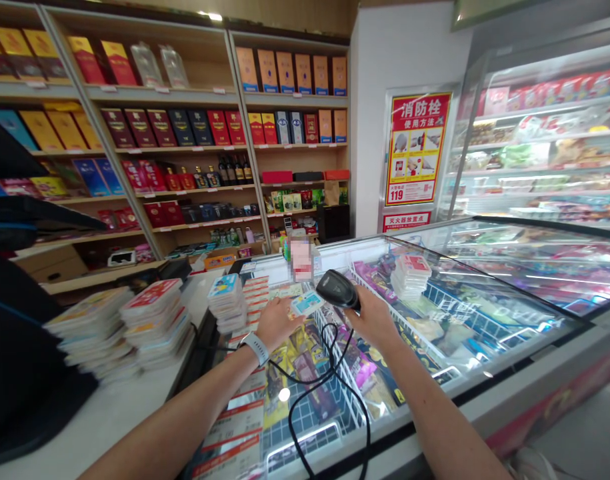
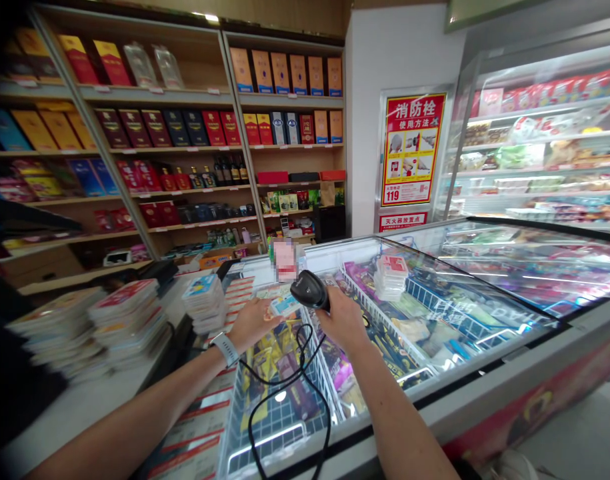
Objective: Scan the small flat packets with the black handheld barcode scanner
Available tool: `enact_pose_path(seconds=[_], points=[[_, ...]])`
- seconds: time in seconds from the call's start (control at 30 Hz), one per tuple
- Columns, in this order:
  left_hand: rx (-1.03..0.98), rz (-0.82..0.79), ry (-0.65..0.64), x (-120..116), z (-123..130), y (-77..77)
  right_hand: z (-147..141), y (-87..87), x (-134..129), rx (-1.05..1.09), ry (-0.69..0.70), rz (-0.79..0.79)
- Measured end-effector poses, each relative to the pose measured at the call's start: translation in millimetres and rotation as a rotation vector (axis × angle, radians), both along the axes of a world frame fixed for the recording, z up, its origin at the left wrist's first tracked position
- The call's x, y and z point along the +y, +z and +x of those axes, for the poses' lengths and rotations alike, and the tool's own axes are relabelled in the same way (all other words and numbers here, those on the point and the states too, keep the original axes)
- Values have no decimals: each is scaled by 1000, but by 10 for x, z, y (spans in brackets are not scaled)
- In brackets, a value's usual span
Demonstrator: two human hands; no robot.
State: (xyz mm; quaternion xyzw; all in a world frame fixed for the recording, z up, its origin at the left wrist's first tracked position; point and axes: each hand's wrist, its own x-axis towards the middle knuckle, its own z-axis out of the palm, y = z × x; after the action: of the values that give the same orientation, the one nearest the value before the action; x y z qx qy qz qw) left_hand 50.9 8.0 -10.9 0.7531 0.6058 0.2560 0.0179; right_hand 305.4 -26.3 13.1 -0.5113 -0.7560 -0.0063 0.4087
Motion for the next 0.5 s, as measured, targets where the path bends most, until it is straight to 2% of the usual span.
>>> enact_pose_path(seconds=[0.27, 0.5], points=[[-258, -59, -22, -1, -47, -23, 4, 23, -10, 11, -4, -3], [-654, -171, -171, -14, -53, -29, 9, 10, 0, 17, 3, 11]])
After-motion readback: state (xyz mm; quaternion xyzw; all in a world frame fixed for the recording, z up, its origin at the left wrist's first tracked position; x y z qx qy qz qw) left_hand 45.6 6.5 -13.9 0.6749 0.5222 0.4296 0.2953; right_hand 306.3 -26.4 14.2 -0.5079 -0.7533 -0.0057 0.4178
